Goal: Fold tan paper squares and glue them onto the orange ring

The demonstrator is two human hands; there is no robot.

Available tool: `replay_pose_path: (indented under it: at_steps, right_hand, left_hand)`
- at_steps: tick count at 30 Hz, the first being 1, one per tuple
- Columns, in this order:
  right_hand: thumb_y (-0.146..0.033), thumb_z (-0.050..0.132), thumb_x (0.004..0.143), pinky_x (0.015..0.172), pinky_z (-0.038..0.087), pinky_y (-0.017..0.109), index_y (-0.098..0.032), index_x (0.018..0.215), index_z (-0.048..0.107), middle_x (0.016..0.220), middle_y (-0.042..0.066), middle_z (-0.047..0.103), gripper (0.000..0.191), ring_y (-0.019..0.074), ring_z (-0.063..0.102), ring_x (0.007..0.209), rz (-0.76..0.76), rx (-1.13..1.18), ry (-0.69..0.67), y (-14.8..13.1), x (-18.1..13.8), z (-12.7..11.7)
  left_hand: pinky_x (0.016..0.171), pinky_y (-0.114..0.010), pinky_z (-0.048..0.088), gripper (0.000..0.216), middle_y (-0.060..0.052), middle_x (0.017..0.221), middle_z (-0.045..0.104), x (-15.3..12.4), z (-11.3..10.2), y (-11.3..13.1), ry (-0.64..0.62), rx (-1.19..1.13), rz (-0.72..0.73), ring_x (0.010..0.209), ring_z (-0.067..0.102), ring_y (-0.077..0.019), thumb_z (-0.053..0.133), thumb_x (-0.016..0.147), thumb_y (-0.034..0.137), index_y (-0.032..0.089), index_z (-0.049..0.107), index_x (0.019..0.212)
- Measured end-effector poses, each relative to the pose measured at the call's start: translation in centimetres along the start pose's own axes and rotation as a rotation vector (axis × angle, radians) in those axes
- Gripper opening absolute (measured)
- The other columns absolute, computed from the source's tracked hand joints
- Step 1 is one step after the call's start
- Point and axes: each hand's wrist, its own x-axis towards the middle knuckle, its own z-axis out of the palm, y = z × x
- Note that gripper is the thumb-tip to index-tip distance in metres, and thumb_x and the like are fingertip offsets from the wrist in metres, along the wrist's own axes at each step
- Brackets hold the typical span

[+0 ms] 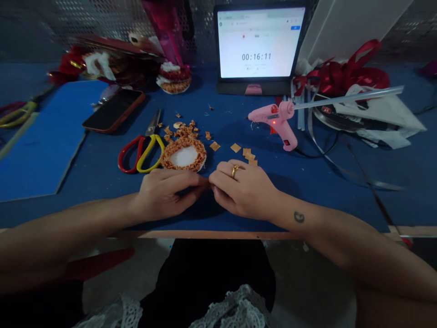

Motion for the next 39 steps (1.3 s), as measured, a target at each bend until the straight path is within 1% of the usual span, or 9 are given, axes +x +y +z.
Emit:
replay_pose_path:
  at_steps: [6,14,17,20,24,28,32,36,39]
  right_hand:
    - [-0.015,0.046,0.078,0.066,0.044,0.026,-0.014,0.078,0.055,0.071,0.003,0.056,0.009,0.0135,0.052,0.070,-0.038,-0.020,-0.002,-0.1,0.0,0.1]
    - [-0.012,0.041,0.078,0.064,0.044,0.027,-0.013,0.076,0.054,0.072,0.006,0.056,0.014,0.0147,0.049,0.070,-0.081,-0.045,-0.023,-0.6,0.1,0.2]
    - [-0.012,0.039,0.078,0.063,0.044,0.028,-0.013,0.076,0.054,0.072,0.007,0.055,0.015,0.0156,0.047,0.070,-0.093,-0.059,-0.038,-0.7,0.0,0.3]
    - [-0.011,0.040,0.076,0.062,0.044,0.029,-0.012,0.076,0.054,0.072,0.007,0.054,0.014,0.0166,0.048,0.071,-0.097,-0.064,-0.054,-0.9,-0.1,0.4]
    - [-0.010,0.039,0.076,0.061,0.044,0.028,-0.013,0.074,0.054,0.070,0.007,0.054,0.015,0.0163,0.047,0.071,-0.086,-0.074,-0.057,-1.0,0.0,0.5]
    - [-0.009,0.039,0.077,0.061,0.043,0.028,-0.014,0.072,0.053,0.070,0.006,0.053,0.016,0.0162,0.046,0.071,-0.097,-0.088,-0.040,-1.2,0.0,0.6]
    - [-0.008,0.040,0.076,0.062,0.043,0.029,-0.014,0.072,0.053,0.069,0.006,0.052,0.015,0.0160,0.045,0.069,-0.107,-0.082,-0.024,-1.3,0.0,0.6]
    - [-0.007,0.041,0.076,0.062,0.043,0.029,-0.013,0.071,0.054,0.068,0.006,0.052,0.014,0.0162,0.046,0.069,-0.121,-0.090,-0.007,-1.4,0.0,0.5]
    - [-0.007,0.042,0.075,0.062,0.043,0.028,-0.012,0.072,0.054,0.067,0.006,0.051,0.013,0.0162,0.045,0.067,-0.097,-0.078,-0.016,-1.5,0.1,0.6]
  left_hand:
    - [0.054,-0.012,0.043,0.002,0.005,0.067,0.064,-0.1,0.2,-0.1,0.019,0.014,-0.041,0.058,0.059,-0.0042,0.056,0.076,0.016,0.017,0.058,0.076]
    - [0.048,-0.017,0.040,0.010,0.003,0.063,0.061,-0.2,0.2,0.0,-0.007,0.008,0.049,0.055,0.056,-0.0062,0.049,0.080,0.013,0.015,0.056,0.072]
    - [0.045,-0.019,0.041,0.014,0.003,0.063,0.061,-0.5,0.3,0.1,-0.011,0.011,0.078,0.054,0.055,-0.0075,0.045,0.082,0.015,0.019,0.053,0.072]
    - [0.045,-0.021,0.043,0.017,0.003,0.066,0.062,-0.6,0.4,0.1,-0.007,0.005,0.074,0.056,0.056,-0.0085,0.041,0.083,0.015,0.022,0.053,0.073]
    - [0.047,-0.021,0.047,0.012,0.002,0.072,0.065,-0.7,0.4,0.1,-0.010,-0.012,0.096,0.060,0.059,-0.0092,0.045,0.081,0.013,0.019,0.054,0.076]
    - [0.043,-0.023,0.046,0.016,0.002,0.068,0.064,-0.6,0.3,0.1,0.009,-0.010,0.090,0.057,0.058,-0.0100,0.045,0.079,0.012,0.024,0.055,0.077]
    - [0.043,-0.021,0.042,0.010,0.002,0.070,0.064,-0.6,0.2,0.3,0.010,0.019,0.124,0.056,0.058,-0.0085,0.048,0.077,0.011,0.017,0.054,0.073]
    - [0.043,-0.022,0.041,0.013,0.002,0.069,0.064,-0.7,0.3,0.5,0.045,0.073,0.121,0.055,0.056,-0.0078,0.043,0.079,0.012,0.020,0.052,0.073]
    - [0.044,-0.021,0.041,0.013,0.003,0.068,0.064,-0.7,0.3,0.5,0.038,0.083,0.128,0.054,0.056,-0.0078,0.043,0.079,0.012,0.019,0.051,0.071]
